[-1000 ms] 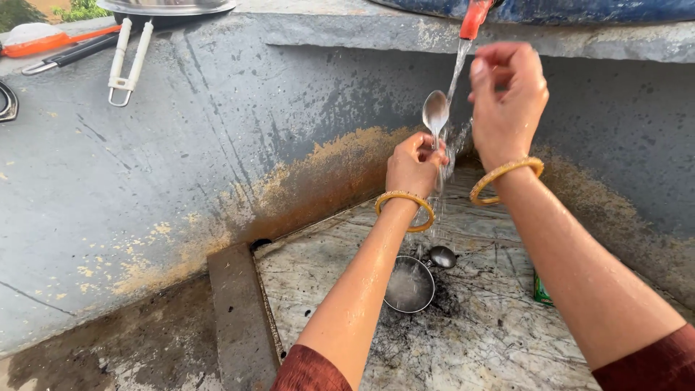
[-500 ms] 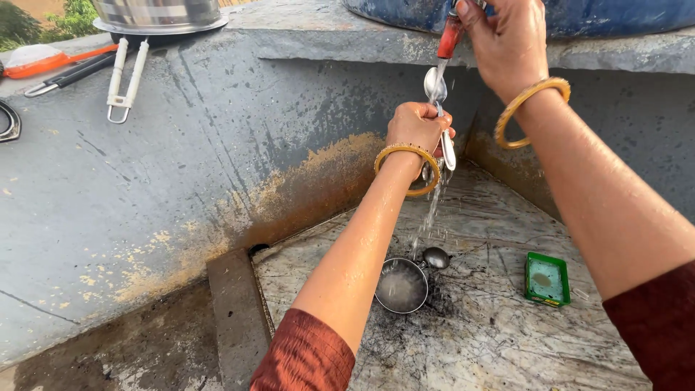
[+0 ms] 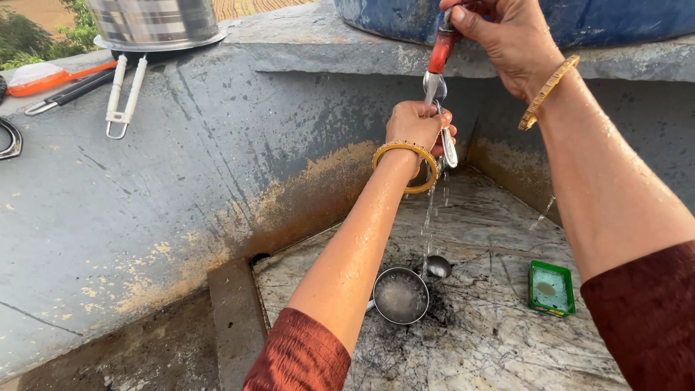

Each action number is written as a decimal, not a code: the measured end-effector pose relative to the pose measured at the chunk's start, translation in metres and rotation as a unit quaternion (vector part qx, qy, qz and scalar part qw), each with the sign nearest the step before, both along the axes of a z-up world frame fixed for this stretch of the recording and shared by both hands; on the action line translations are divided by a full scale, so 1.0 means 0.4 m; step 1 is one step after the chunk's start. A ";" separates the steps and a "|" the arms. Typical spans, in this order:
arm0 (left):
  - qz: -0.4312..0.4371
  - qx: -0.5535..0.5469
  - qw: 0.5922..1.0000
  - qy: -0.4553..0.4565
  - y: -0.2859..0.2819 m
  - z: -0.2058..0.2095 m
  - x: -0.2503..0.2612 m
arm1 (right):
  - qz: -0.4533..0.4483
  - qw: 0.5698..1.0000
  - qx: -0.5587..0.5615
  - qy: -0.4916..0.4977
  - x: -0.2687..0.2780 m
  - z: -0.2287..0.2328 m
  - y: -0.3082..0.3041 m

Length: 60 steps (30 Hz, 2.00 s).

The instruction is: The person washes a black pot, a small stainless steel bowl, and a spoon at an outdoor tap.

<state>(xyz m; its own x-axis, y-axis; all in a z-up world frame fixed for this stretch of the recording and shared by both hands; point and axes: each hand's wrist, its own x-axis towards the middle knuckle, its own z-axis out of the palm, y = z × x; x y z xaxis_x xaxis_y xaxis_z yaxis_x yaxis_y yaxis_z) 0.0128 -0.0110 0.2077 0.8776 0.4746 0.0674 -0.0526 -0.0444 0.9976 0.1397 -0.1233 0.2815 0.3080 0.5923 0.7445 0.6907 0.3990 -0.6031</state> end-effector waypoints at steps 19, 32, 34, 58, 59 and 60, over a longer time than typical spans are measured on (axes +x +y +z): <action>0.124 0.138 0.982 -0.042 0.064 -0.049 -0.054 | -0.297 0.930 0.187 0.103 -0.223 -0.221 0.137; 0.223 0.507 0.830 0.063 0.422 -0.062 -0.464 | -0.188 0.970 -0.150 0.045 -0.463 -0.123 0.378; 0.222 0.560 0.795 0.077 0.493 -0.044 -0.540 | -0.200 0.967 -0.152 -0.032 -0.508 -0.108 0.447; 0.333 0.620 0.702 -0.111 1.013 0.141 -0.671 | 0.004 0.995 0.096 0.001 -0.645 0.081 1.005; 0.351 0.618 0.693 -0.123 1.029 0.155 -0.666 | -0.002 0.989 0.138 -0.045 -0.642 0.082 1.014; 0.370 0.615 0.683 -0.134 1.042 0.169 -0.662 | -0.007 0.980 0.179 -0.091 -0.640 0.082 1.021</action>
<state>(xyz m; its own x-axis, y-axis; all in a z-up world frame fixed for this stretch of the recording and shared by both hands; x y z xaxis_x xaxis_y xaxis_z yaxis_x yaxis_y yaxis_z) -0.2522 0.4060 0.2755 0.3062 0.2209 0.9260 0.2641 -0.9542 0.1403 -0.1162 0.2850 0.3144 0.1570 0.2805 0.9469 0.7809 0.5517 -0.2929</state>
